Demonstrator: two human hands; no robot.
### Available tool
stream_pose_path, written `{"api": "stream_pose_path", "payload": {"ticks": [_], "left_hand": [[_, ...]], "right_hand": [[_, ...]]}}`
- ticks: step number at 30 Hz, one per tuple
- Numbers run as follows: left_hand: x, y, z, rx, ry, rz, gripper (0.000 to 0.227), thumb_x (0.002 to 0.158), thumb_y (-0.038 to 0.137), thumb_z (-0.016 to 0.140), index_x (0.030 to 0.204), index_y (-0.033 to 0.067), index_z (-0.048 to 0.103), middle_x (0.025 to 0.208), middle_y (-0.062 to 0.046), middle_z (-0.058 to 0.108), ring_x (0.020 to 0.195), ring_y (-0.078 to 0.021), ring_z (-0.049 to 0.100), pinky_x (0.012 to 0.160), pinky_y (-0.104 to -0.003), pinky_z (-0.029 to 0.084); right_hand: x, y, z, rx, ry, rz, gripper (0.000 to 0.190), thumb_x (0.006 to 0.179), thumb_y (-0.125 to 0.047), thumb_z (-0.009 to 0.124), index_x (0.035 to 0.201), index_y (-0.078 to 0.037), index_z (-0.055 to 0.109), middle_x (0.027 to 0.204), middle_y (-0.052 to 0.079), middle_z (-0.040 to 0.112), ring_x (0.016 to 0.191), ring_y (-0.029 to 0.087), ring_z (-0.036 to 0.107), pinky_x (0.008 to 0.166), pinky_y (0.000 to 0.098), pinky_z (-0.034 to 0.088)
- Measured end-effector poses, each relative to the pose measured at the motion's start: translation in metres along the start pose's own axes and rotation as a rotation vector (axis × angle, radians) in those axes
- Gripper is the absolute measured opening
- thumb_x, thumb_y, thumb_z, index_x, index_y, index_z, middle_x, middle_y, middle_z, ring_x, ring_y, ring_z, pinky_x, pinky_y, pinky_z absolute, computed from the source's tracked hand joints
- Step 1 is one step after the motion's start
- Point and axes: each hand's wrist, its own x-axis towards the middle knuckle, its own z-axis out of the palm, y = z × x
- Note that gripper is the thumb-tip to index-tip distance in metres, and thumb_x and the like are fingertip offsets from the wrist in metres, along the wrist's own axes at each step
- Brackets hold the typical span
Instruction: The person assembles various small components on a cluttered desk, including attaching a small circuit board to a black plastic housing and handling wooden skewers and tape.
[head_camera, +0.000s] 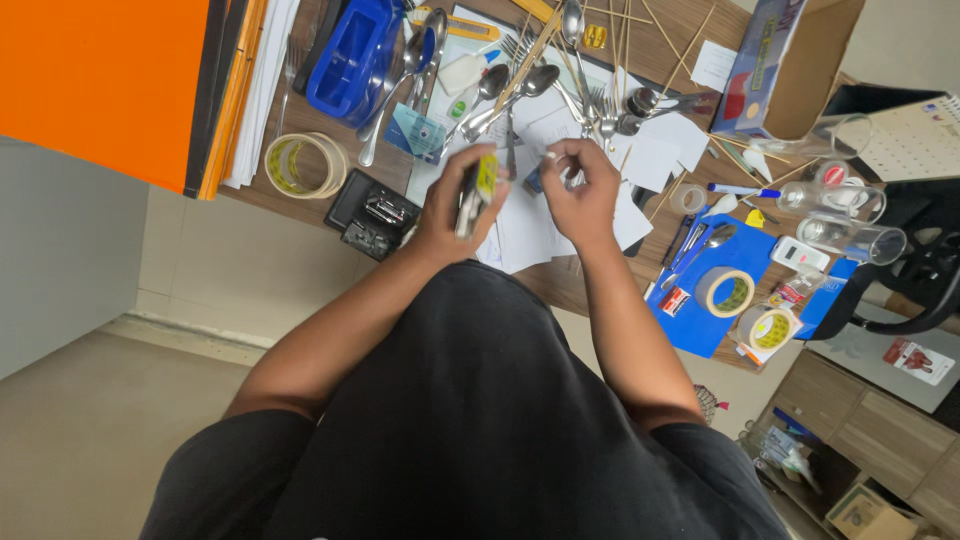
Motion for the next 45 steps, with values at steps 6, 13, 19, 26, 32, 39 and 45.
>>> {"api": "stream_pose_path", "payload": {"ticks": [6,13,19,26,32,39,45], "left_hand": [[-0.001,0.013,0.021,0.121,0.013,0.033,0.053,0.098,0.005,0.074,0.143,0.0089,0.045,0.107,-0.012,0.069,0.097,-0.0225,0.071,0.086,-0.034,0.056],[-0.014,0.013,0.050,0.053,-0.055,0.045,0.070,0.088,-0.004,0.071,0.147,0.0100,0.038,0.109,-0.012,0.068,0.098,-0.0246,0.072,0.086,-0.035,0.056],[-0.024,0.022,0.070,0.097,-0.115,-0.024,0.076,0.080,-0.008,0.071,0.146,0.0110,0.039,0.106,-0.014,0.068,0.099,-0.0309,0.070,0.086,-0.037,0.055],[-0.029,0.012,0.086,0.184,-0.080,0.032,0.069,0.084,-0.006,0.072,0.143,0.0095,0.042,0.114,-0.019,0.068,0.110,-0.0411,0.068,0.091,-0.043,0.054],[-0.033,-0.011,0.095,0.238,-0.033,0.059,0.068,0.081,-0.008,0.069,0.142,0.0076,0.043,0.118,-0.023,0.067,0.114,-0.0441,0.065,0.092,-0.045,0.053],[-0.040,-0.026,0.091,0.231,-0.110,-0.004,0.067,0.083,-0.008,0.069,0.142,0.0090,0.044,0.118,-0.021,0.067,0.116,-0.0417,0.066,0.094,-0.043,0.053],[-0.041,-0.027,0.088,0.222,-0.138,0.003,0.072,0.077,-0.009,0.071,0.141,0.0085,0.042,0.117,-0.021,0.067,0.115,-0.0419,0.065,0.094,-0.043,0.052]], "right_hand": [[-0.035,-0.041,-0.040,0.176,-0.015,-0.087,0.008,0.093,0.002,0.070,0.100,0.000,0.066,0.096,0.006,0.067,0.081,0.012,0.056,0.077,0.0247,0.048],[-0.062,-0.096,-0.065,0.022,-0.036,-0.202,0.018,0.088,-0.002,0.082,0.105,-0.002,0.076,0.076,0.005,0.062,0.063,0.011,0.054,0.060,0.0267,0.043],[-0.060,-0.100,-0.070,-0.231,-0.090,-0.140,0.014,0.087,-0.011,0.080,0.100,-0.006,0.079,0.073,0.010,0.069,0.059,0.020,0.066,0.057,0.0326,0.051],[-0.062,-0.093,-0.064,-0.507,-0.027,-0.070,0.013,0.088,-0.023,0.075,0.086,-0.011,0.079,0.076,0.012,0.073,0.067,0.034,0.069,0.060,0.0449,0.053],[-0.059,-0.077,-0.057,-0.545,-0.075,0.131,0.020,0.087,-0.027,0.072,0.092,-0.009,0.079,0.067,0.021,0.069,0.065,0.041,0.068,0.062,0.0511,0.053],[-0.063,-0.053,-0.050,-0.528,-0.308,0.192,0.026,0.092,-0.025,0.063,0.095,0.000,0.071,0.077,0.025,0.070,0.073,0.046,0.068,0.070,0.0550,0.053],[-0.064,-0.057,-0.050,-0.479,-0.358,0.224,0.026,0.092,-0.024,0.062,0.096,0.000,0.070,0.079,0.025,0.070,0.074,0.045,0.068,0.070,0.0544,0.053]]}}
